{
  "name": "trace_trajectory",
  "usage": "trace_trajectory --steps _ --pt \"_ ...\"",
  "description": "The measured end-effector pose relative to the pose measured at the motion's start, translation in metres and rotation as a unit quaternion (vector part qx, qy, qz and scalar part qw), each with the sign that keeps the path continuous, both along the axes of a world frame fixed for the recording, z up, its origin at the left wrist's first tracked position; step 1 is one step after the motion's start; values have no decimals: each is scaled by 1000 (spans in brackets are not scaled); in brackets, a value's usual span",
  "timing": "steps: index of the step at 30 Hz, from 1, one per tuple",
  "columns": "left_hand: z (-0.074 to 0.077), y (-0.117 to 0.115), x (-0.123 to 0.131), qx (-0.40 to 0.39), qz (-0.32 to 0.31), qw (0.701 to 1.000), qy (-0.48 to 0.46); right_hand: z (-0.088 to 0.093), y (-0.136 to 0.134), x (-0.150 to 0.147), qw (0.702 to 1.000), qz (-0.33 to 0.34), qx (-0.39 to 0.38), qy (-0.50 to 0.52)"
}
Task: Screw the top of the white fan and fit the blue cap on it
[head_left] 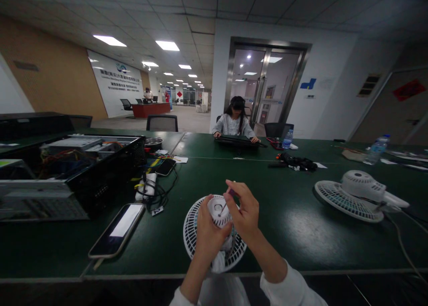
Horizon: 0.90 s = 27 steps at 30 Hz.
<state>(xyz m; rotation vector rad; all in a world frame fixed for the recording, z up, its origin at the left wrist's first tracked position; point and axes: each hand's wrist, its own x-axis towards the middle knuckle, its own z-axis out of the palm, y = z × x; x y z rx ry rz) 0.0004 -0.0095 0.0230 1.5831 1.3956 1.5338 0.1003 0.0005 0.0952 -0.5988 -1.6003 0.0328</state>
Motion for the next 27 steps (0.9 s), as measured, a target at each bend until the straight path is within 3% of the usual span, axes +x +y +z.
trace_trajectory --steps 6,15,21,27 --pt "3 0 0 0 -7 1000 4 3 -5 2 996 79 -27 -31" --pt "5 -1 0 8 -5 1000 -6 3 -3 -4 999 -31 8 12" --pt "-1 1 0 5 5 1000 5 6 -3 4 997 50 -46 -23" --pt "0 7 2 24 17 999 16 13 4 10 998 0 -50 -43"
